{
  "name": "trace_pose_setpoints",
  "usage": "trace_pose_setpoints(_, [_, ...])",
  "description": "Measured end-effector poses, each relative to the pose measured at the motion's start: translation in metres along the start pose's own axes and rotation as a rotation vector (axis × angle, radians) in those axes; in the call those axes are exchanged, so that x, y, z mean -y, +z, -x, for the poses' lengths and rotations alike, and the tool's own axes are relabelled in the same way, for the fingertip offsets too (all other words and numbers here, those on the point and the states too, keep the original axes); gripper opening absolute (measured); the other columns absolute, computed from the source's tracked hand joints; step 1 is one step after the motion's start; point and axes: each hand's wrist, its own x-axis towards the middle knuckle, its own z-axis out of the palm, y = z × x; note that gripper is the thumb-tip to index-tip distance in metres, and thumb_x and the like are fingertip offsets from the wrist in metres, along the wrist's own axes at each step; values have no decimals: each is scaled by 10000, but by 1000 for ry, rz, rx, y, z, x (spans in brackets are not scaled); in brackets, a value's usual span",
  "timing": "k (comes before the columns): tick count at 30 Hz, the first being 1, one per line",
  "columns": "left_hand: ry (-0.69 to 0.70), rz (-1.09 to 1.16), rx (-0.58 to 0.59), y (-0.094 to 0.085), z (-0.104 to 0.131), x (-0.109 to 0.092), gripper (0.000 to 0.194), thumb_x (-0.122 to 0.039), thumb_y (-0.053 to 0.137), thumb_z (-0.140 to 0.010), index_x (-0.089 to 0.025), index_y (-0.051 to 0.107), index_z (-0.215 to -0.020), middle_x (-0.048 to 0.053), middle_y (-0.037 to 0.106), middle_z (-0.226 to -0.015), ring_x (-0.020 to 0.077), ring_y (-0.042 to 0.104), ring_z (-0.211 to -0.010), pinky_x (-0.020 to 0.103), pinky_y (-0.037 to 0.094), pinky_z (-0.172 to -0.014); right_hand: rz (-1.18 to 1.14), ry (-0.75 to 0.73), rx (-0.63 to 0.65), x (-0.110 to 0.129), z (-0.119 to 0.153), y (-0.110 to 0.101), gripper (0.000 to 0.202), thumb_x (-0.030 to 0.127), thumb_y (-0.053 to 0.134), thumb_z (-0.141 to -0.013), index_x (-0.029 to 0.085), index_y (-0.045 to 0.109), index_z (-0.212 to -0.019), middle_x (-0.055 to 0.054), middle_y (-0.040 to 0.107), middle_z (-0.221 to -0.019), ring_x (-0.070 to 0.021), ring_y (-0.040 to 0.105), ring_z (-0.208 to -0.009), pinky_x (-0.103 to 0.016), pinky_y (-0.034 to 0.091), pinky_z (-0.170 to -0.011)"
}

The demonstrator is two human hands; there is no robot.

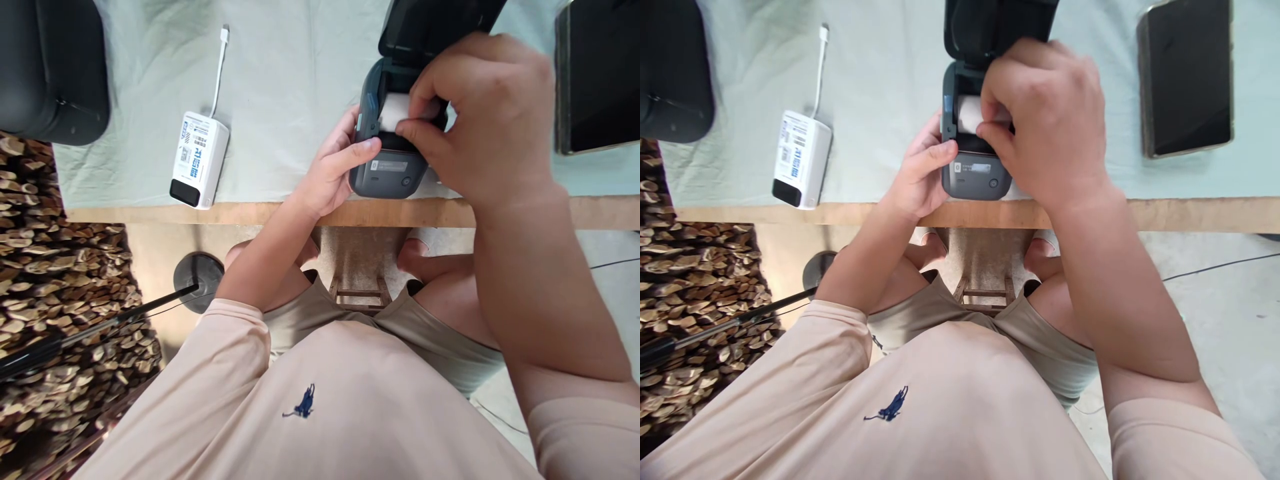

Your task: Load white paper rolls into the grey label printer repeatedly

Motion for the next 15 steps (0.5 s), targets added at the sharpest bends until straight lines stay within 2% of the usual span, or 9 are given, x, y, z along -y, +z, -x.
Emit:
trace_pose_setpoints(3, [-20,-16,-17,-1,-1,0,425,-75,391,-979,-233,599,-1314,-27,729,-1093,212,612,-1373,360,603,-1068,3,22,-22,-1,-2,3,274,311,550,-840,210,660,-1070,-11,670,-1104,-243,617,-1159,-484,478,-1076])
trace_pose_setpoints(6, [5,-18,-11,-2,-2,1,363,-69,440,-963,-204,616,-1250,-31,717,-1007,194,707,-1233,310,632,-982,5,42,-94,-1,-1,6,376,277,477,-845,233,654,-1174,2,676,-1123,-256,613,-1174,-531,434,-1095])
trace_pose_setpoints(9, [54,19,59,-3,-2,1,226,-126,508,-951,-207,643,-1114,-12,724,-956,194,744,-1130,277,651,-880,-8,12,-147,-1,1,8,306,331,494,-845,205,695,-1038,-23,686,-1019,-254,598,-1172,-518,405,-1073])
trace_pose_setpoints(11, [64,49,89,-3,-3,0,140,-188,537,-952,-214,649,-1033,21,744,-963,214,734,-1141,284,653,-880,-30,-37,-175,-1,4,10,278,356,499,-847,196,700,-953,-44,673,-915,-229,592,-1158,-469,408,-1038])
trace_pose_setpoints(13, [52,79,79,-3,-3,-2,145,-263,530,-962,-208,662,-986,54,755,-928,241,719,-1171,315,647,-923,-50,-90,-197,0,6,12,264,366,485,-857,205,693,-886,-46,653,-843,-202,587,-1143,-429,397,-1012])
trace_pose_setpoints(15, [41,95,55,-3,-4,-2,229,-330,499,-978,-186,675,-961,59,740,-840,260,720,-1170,345,639,-940,-63,-135,-199,1,9,14,237,365,496,-850,215,679,-828,-27,644,-800,-183,586,-1101,-396,381,-971])
